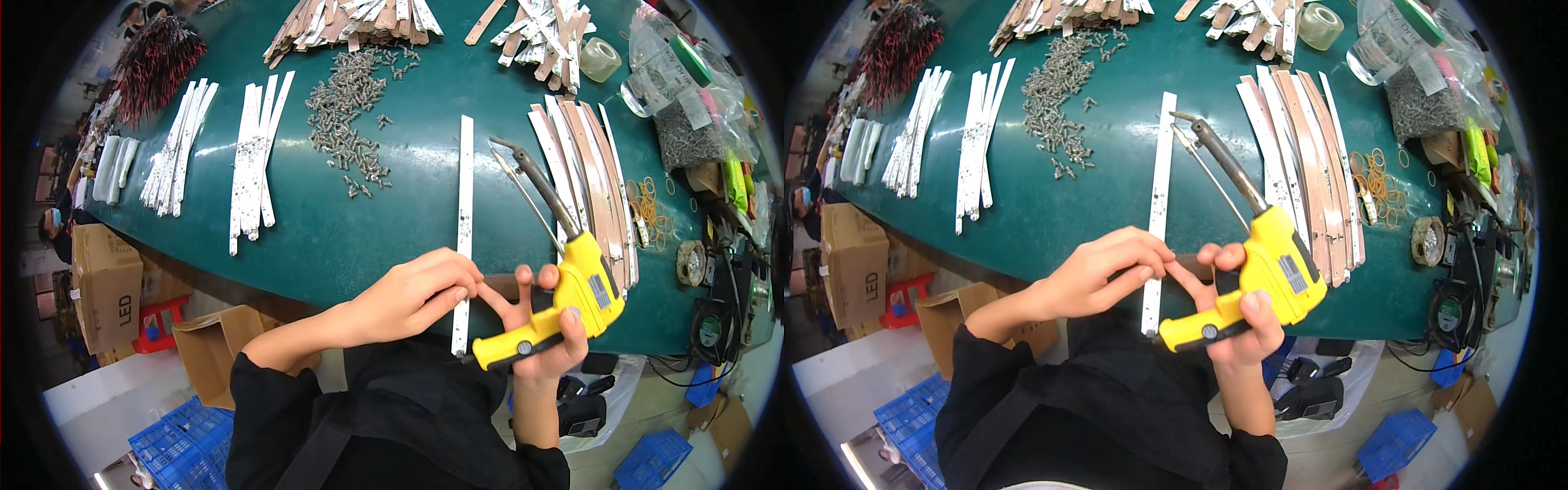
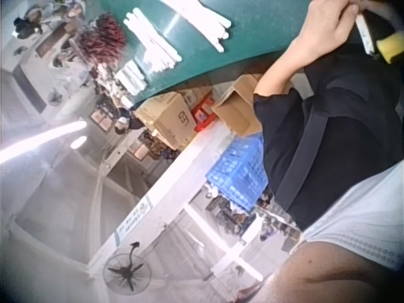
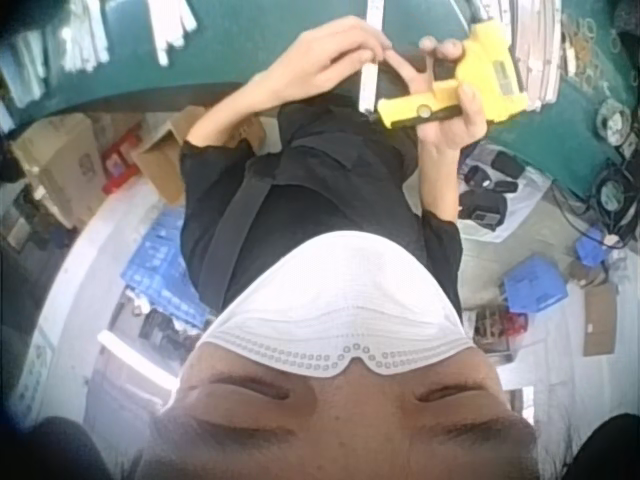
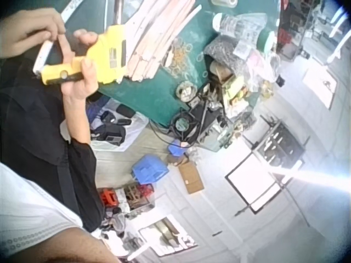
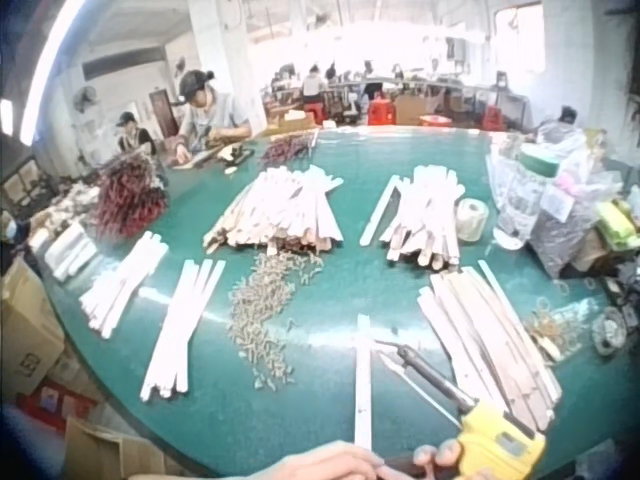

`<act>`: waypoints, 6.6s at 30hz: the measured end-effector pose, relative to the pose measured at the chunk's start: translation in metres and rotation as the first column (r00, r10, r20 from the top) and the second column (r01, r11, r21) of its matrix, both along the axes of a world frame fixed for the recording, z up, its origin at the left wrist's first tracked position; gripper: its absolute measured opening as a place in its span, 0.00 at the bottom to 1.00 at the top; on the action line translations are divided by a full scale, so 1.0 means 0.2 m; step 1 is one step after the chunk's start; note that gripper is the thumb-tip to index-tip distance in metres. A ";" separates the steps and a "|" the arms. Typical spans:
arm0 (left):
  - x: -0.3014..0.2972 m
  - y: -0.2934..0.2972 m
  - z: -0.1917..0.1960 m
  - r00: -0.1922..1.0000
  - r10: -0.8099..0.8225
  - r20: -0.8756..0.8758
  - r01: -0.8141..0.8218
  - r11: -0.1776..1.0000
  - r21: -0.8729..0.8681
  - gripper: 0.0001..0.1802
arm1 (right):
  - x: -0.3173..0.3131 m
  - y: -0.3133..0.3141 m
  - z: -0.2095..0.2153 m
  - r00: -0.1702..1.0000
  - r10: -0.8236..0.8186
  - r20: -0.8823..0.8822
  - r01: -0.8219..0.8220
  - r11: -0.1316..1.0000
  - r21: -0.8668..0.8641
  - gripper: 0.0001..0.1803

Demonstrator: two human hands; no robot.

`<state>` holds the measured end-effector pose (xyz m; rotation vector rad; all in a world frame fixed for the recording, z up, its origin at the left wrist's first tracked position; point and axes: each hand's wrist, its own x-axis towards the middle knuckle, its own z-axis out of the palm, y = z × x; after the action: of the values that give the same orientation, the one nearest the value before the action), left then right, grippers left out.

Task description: The person assembles electronic components onto LED strips using a specialized heating or soldering tool.

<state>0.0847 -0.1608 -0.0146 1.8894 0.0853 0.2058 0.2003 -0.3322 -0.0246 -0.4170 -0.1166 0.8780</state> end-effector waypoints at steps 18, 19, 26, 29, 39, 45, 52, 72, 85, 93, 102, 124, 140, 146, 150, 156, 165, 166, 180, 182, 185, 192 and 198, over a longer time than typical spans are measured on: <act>-0.09 0.00 0.05 0.988 0.136 0.072 -0.152 0.941 0.302 0.09 | 0.05 0.02 0.07 0.992 0.124 0.027 -0.122 0.991 -0.050 0.24; -0.09 0.05 0.05 0.985 0.165 0.050 -0.173 0.933 0.315 0.09 | 0.05 0.03 0.05 0.991 0.133 0.019 -0.133 0.991 -0.018 0.24; 0.00 0.21 -0.11 0.928 0.227 -0.296 -0.318 0.896 -0.309 0.10 | 0.04 0.11 -0.13 0.995 0.095 -0.027 -0.094 0.995 0.027 0.25; 0.02 0.23 -0.14 0.930 0.220 -0.296 -0.314 0.891 -0.326 0.11 | 0.04 0.11 -0.15 0.996 0.072 -0.047 -0.070 0.997 0.045 0.27; 0.07 0.18 -0.14 0.939 0.345 -0.010 -0.335 0.916 0.221 0.07 | 0.04 0.11 -0.15 0.997 0.074 -0.009 -0.074 0.997 0.000 0.30; 0.09 0.18 -0.16 0.945 0.303 0.125 -0.328 0.863 0.383 0.07 | 0.03 0.11 -0.15 0.998 0.068 -0.001 -0.068 0.998 0.002 0.30; 0.09 0.18 -0.18 0.941 0.283 0.184 -0.337 0.800 0.496 0.08 | 0.03 0.12 -0.14 0.998 0.065 -0.012 -0.065 0.998 -0.008 0.30; 0.08 0.16 -0.20 0.919 0.354 0.176 -0.393 0.863 0.318 0.09 | 0.03 -0.22 0.16 0.856 0.248 0.453 0.089 0.793 -0.603 0.40; 0.08 0.17 -0.23 0.923 0.342 0.175 -0.384 0.849 0.362 0.08 | 0.05 -0.17 0.17 0.825 0.392 0.407 -0.027 0.746 -0.665 0.39; 0.09 0.17 -0.24 0.925 0.331 0.187 -0.379 0.844 0.380 0.08 | 0.03 -0.16 0.18 0.831 0.372 0.414 0.017 0.726 -0.688 0.38; 0.08 0.17 -0.24 0.925 0.326 0.193 -0.378 0.835 0.400 0.08 | 0.06 -0.20 0.20 0.815 0.460 0.353 -0.089 0.701 -0.707 0.38; 0.09 0.16 -0.19 0.930 0.334 0.151 -0.367 0.850 0.378 0.10 | 0.27 -0.46 0.03 -0.151 0.682 0.715 0.946 0.309 -0.095 0.43; 0.00 0.00 -0.10 0.842 -0.444 0.307 0.005 0.574 0.819 0.14 | 0.02 -0.23 0.05 -0.213 0.292 0.932 0.863 0.504 0.039 0.37; -0.01 0.02 -0.10 0.885 -0.381 0.268 -0.042 0.508 0.860 0.16 | -0.03 -0.17 0.05 -0.327 0.344 0.880 0.785 0.617 0.050 0.35; -0.03 0.03 -0.08 0.837 -0.409 0.364 -0.115 0.518 0.848 0.13 | -0.04 -0.19 0.01 -0.188 0.292 0.938 0.795 0.606 -0.029 0.36; -0.20 0.27 0.06 0.831 -0.271 0.485 -0.387 0.344 0.855 0.09 | -0.06 -0.15 0.04 -0.292 0.305 0.907 0.706 0.708 -0.011 0.34; -0.66 0.75 -0.06 0.785 0.523 0.333 -0.568 0.391 0.724 0.21 | -0.15 -0.10 0.04 -0.322 0.293 0.900 0.452 0.883 -0.126 0.28; -0.67 0.77 -0.04 0.786 0.522 0.332 -0.567 0.394 0.724 0.21 | -0.15 -0.11 0.04 -0.217 0.300 0.929 0.422 0.887 -0.188 0.30; 0.08 0.46 -0.07 0.951 0.263 0.165 -0.286 0.534 0.796 0.11 | -0.08 0.09 -0.07 0.991 -0.007 -0.134 0.006 1.000 -0.007 0.30; 0.11 0.49 -0.11 0.959 0.225 0.173 -0.269 0.528 0.805 0.09 | -0.10 0.10 -0.11 0.989 -0.048 -0.139 0.041 0.998 -0.049 0.30; 0.15 0.51 -0.13 0.968 0.190 0.161 -0.236 0.493 0.838 0.07 | -0.10 0.08 -0.13 0.995 -0.060 -0.082 0.056 0.997 -0.047 0.28; 0.16 0.37 -0.06 0.947 0.322 -0.005 -0.296 0.877 0.380 0.07 | -0.09 0.07 -0.14 0.998 -0.037 0.044 0.040 0.997 -0.074 0.29; 0.10 0.30 -0.13 0.948 0.220 -0.230 -0.246 0.965 -0.089 0.07 | -0.09 0.08 -0.13 0.999 -0.035 0.038 0.038 0.997 -0.071 0.29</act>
<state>0.1047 -0.1014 -0.0398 1.7767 0.4634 0.1494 0.1820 -0.3169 -0.0515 -0.5007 -0.1113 0.8406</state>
